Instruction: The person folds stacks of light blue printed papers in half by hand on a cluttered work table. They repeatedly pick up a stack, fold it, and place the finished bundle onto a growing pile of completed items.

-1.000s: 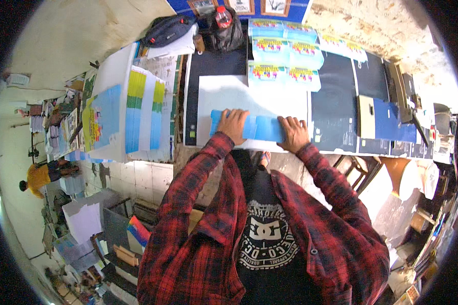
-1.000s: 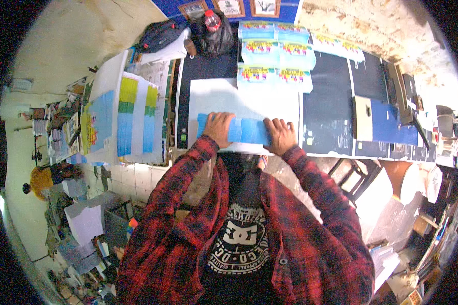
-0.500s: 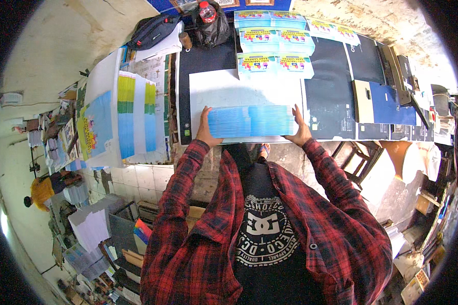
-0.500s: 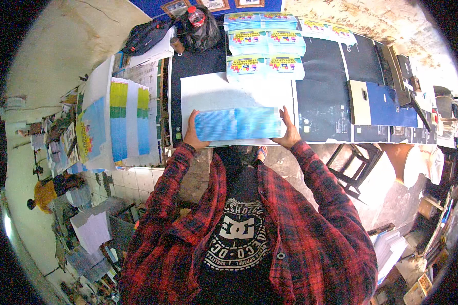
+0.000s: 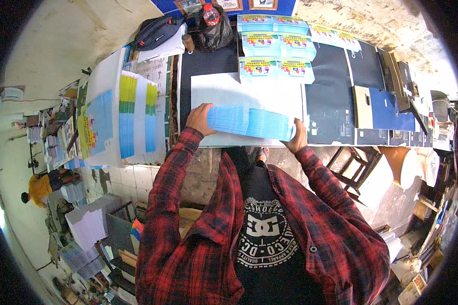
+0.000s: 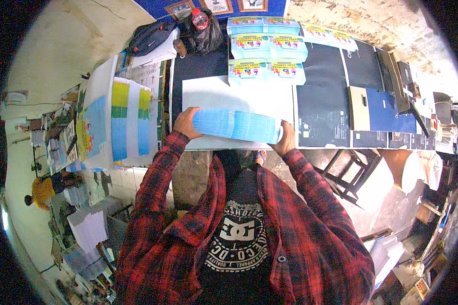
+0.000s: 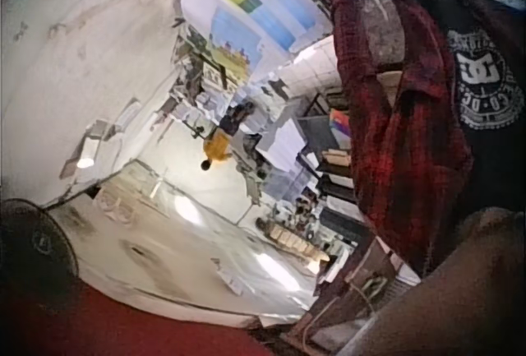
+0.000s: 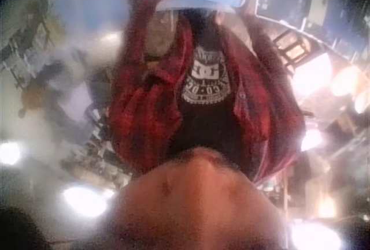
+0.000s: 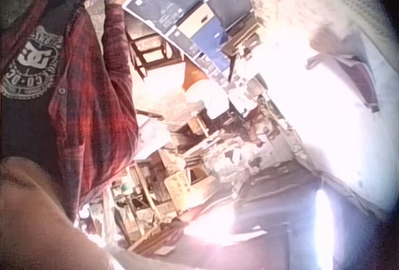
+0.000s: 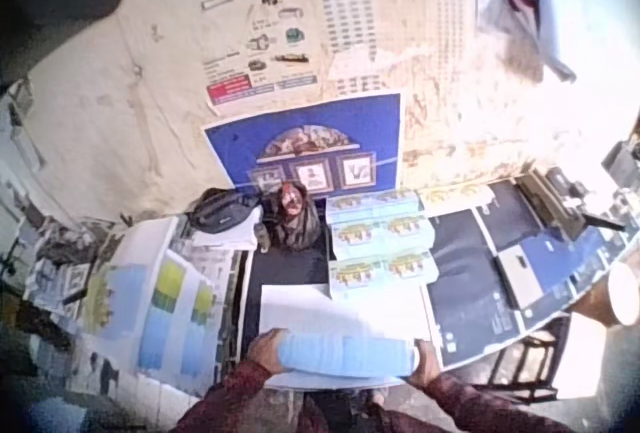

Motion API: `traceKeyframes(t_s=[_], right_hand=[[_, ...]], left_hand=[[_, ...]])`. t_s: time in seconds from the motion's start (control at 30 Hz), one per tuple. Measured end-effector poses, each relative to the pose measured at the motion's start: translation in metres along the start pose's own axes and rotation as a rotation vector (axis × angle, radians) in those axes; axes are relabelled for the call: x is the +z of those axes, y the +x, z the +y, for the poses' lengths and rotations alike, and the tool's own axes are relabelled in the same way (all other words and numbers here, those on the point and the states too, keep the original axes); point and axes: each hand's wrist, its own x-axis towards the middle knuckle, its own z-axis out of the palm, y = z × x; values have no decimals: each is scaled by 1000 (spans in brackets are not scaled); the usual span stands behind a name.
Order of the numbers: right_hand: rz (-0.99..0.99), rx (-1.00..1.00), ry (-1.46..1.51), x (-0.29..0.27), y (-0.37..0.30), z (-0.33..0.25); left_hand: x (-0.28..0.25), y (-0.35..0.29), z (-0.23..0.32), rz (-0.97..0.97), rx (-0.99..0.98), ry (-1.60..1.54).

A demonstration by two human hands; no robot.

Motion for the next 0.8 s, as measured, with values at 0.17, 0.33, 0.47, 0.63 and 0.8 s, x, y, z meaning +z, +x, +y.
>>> traceKeyframes(t_s=[0.17,0.33,0.47,0.63,0.8], right_hand=[[36,118,34,26,-46,-1],[-103,59,53,-6,-37,-21],[-469,-143,236,-43,7,14],[-847,-1,189,-31,95,-8],[-998,-36,-13,-2,128,-29]], left_hand=[[8,-7,32,-116,88,429],[39,-3,78,-156,274,325],[43,-2,78,-188,263,317],[47,-16,84,-122,167,309],[40,-19,95,-197,92,344]])
